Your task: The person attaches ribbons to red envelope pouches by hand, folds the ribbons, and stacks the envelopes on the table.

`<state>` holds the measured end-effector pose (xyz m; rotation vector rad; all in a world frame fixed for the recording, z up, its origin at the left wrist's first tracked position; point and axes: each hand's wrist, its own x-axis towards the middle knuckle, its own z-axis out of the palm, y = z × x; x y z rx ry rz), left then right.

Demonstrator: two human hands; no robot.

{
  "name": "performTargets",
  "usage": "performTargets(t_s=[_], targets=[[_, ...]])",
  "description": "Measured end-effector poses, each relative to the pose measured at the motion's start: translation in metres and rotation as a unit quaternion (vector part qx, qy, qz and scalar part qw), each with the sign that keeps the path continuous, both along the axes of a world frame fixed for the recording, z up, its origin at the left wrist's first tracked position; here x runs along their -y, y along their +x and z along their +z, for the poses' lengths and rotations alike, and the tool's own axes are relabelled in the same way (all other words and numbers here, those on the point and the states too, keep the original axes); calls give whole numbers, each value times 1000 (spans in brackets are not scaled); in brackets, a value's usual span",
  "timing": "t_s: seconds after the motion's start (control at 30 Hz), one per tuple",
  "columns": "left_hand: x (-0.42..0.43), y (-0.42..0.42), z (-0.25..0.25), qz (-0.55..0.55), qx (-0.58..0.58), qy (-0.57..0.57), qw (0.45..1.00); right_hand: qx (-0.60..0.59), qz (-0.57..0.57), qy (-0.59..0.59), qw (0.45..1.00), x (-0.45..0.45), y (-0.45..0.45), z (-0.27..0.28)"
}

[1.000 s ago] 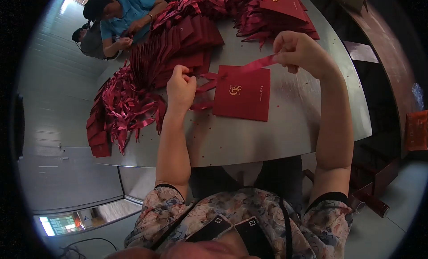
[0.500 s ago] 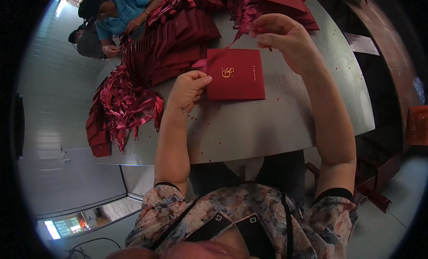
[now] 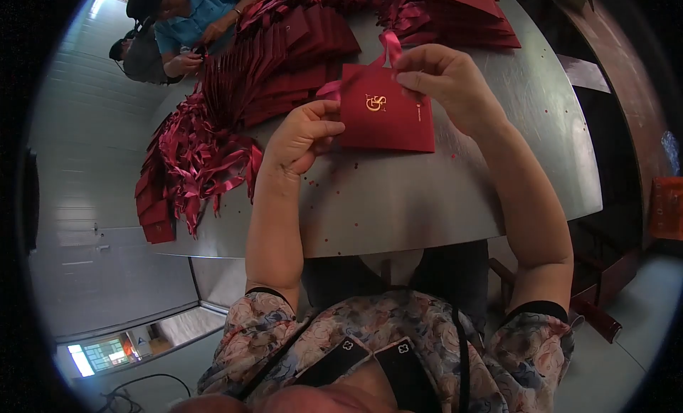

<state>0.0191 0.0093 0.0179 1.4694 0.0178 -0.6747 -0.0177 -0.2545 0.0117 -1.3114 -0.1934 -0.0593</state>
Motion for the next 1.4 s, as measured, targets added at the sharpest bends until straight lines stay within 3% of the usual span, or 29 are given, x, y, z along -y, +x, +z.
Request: performTargets(t_s=[0.03,0.1,0.17,0.23,0.47,0.53,0.67,0.87,0.93,1.03,1.17,1.23,1.27,1.33,1.37,1.4], targets=[[2,-1,3,18,-20,-5,1000,0,-1,0,1000,-5,-1,-3],[1,-1,3,36,-40,-10,999,-11,-46,-190,981,-15,-4,-7],[-2,2,0,42,-60,-67,995,-47,-10,-177,983,-24,-8,-11],[-3,2,0,41,-48,-84,994,0,-31,-316,948,-33,-7,-19],[-3,0,7,-7,-15,-107,994,-43,17,-248,968,-33,-2,-23],[-3,2,3,-14,-11,-102,995,-173,102,-169,965,-26,-4,-9],[-2,2,3,12,-11,-79,997,-152,119,-70,979,-20,-1,-19],[0,-2,2,32,-33,-56,997,7,69,-198,978,-24,1,-35],[1,-1,-1,37,-47,-55,997,192,-83,-395,894,-25,-3,-31],[-1,0,-4,47,-63,-69,995,236,-129,-454,849,-31,-13,-15],[-3,4,-10,61,-54,-86,993,269,-154,-448,838,-39,-22,-5],[0,3,-10,71,-53,-81,993,348,-193,-417,818,-41,-22,-1],[1,2,-10,82,-52,-75,992,348,-192,-416,818,-40,-22,-1],[1,1,-9,85,-54,-77,992,261,-76,-331,904,-38,-22,-1],[2,0,-8,86,-55,-80,991,260,-77,-331,904,-39,-24,2],[2,0,-8,85,-56,-80,992,81,-10,-255,963,-42,-26,6]])
